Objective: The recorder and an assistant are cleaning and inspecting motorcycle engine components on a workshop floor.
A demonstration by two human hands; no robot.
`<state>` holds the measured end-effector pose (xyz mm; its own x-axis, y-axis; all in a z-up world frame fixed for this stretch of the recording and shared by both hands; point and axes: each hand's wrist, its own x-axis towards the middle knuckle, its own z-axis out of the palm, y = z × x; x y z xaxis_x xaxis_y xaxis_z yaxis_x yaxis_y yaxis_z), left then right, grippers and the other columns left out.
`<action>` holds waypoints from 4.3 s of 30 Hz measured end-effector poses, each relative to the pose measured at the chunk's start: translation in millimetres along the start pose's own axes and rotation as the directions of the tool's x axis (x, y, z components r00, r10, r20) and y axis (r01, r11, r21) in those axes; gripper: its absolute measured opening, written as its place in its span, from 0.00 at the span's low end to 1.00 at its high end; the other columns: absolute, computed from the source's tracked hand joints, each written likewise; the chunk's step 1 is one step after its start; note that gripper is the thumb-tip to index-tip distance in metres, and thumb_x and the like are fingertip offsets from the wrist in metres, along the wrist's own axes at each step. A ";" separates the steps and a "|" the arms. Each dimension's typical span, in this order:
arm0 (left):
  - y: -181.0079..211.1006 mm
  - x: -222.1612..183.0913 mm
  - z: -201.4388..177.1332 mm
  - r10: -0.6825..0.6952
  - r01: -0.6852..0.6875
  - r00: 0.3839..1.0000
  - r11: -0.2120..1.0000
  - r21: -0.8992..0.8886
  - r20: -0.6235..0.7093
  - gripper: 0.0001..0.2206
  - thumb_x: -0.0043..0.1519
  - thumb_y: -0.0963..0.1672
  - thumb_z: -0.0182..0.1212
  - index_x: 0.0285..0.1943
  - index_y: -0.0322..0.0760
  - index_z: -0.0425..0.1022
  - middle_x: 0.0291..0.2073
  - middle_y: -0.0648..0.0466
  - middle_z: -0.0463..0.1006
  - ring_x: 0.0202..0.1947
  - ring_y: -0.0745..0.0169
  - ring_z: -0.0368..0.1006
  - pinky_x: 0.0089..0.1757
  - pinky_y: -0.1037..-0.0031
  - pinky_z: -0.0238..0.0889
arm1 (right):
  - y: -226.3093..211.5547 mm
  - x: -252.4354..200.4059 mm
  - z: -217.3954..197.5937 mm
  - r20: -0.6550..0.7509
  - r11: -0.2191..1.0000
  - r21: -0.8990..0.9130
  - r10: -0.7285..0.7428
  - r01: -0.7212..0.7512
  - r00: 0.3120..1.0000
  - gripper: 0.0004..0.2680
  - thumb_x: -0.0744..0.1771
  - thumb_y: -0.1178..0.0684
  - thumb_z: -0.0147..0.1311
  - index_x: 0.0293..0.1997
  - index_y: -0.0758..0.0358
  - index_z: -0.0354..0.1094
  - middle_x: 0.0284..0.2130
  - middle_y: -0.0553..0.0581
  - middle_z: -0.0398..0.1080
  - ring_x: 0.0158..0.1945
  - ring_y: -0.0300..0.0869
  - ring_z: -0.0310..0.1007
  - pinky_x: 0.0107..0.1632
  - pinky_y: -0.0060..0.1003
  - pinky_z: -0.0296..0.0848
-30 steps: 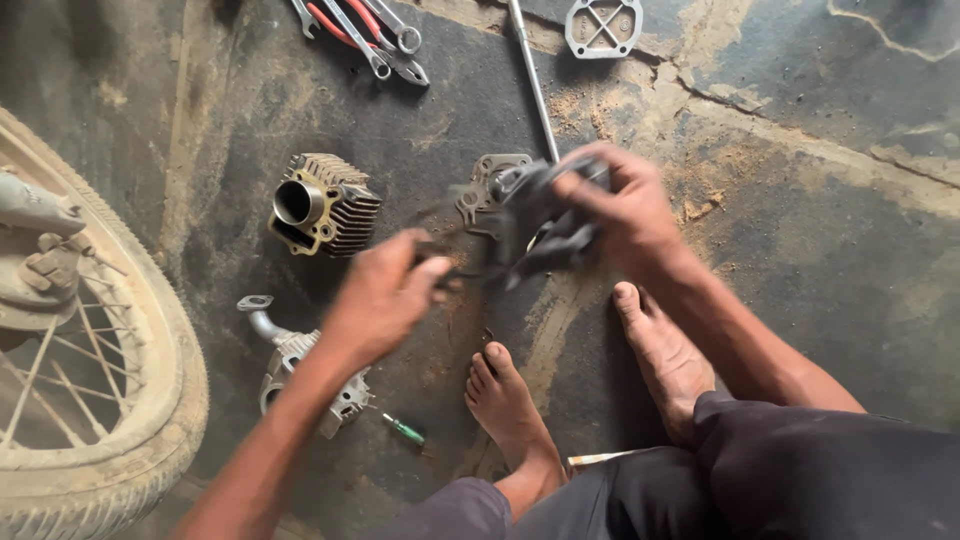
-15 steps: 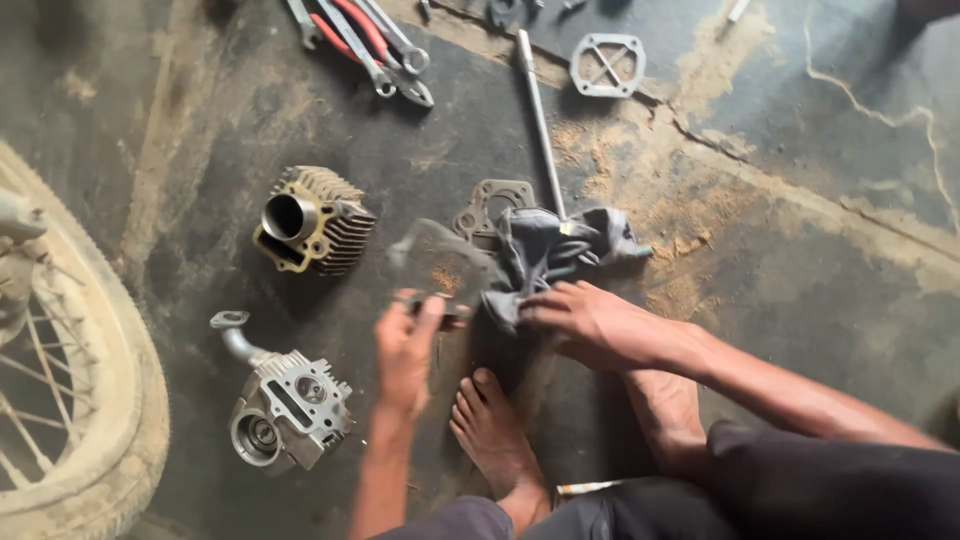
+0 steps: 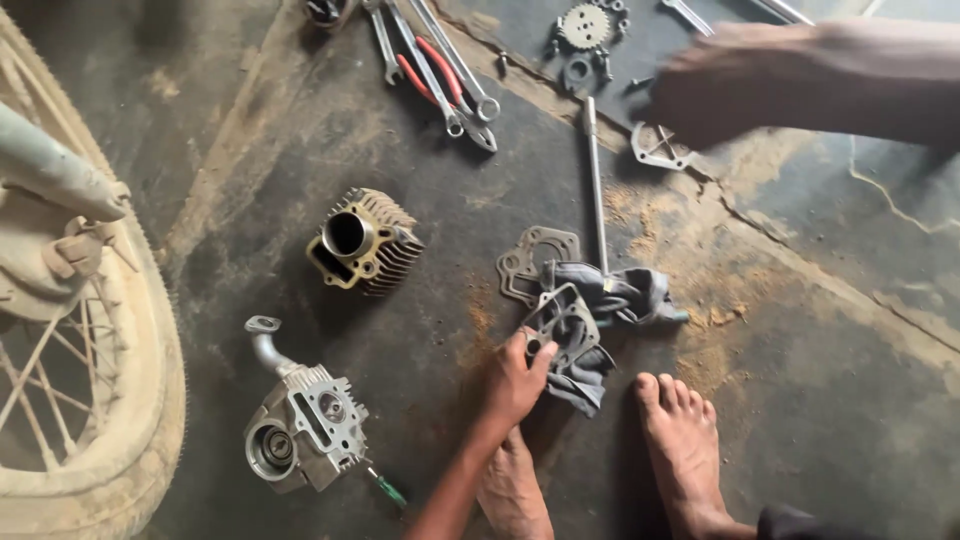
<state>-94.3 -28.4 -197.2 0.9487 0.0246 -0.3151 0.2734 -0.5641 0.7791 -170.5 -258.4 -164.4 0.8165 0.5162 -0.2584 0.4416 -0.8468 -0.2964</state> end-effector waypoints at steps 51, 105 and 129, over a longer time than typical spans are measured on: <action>63.4 12.2 -7.7 0.040 -0.044 0.999 0.964 -0.264 -0.023 0.17 0.67 0.42 0.58 0.62 0.27 0.66 0.29 0.52 0.85 0.26 0.63 0.81 0.31 0.72 0.72 | -15.5 -10.6 -12.6 0.084 0.894 -0.088 0.447 -0.440 0.891 0.14 0.67 0.58 0.50 0.58 0.56 0.58 0.49 0.59 0.67 0.53 0.53 0.68 0.54 0.48 0.67; 45.6 82.7 -16.1 0.486 -0.417 0.850 0.857 0.304 -0.204 0.40 0.60 0.50 0.72 0.77 0.29 0.55 0.74 0.43 0.61 0.76 0.43 0.52 0.70 0.50 0.51 | 103.8 261.4 -133.0 -0.041 0.818 0.223 -0.536 0.530 0.843 0.10 0.70 0.61 0.47 0.27 0.67 0.67 0.17 0.54 0.68 0.14 0.38 0.63 0.16 0.36 0.61; 40.3 100.3 -13.1 0.484 -0.370 0.859 0.813 0.450 -0.168 0.54 0.51 0.58 0.76 0.78 0.32 0.44 0.74 0.46 0.61 0.75 0.44 0.56 0.68 0.30 0.37 | 89.0 261.3 -149.4 -0.188 0.829 0.225 -0.479 0.513 0.857 0.08 0.68 0.58 0.53 0.29 0.67 0.67 0.21 0.57 0.68 0.21 0.47 0.68 0.25 0.44 0.68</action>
<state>13.9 -37.9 -190.3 0.9737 -0.1129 0.1978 -0.2000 -0.8393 0.5055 137.7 -217.9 -121.0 0.5583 0.8243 0.0938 0.7010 -0.4082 -0.5848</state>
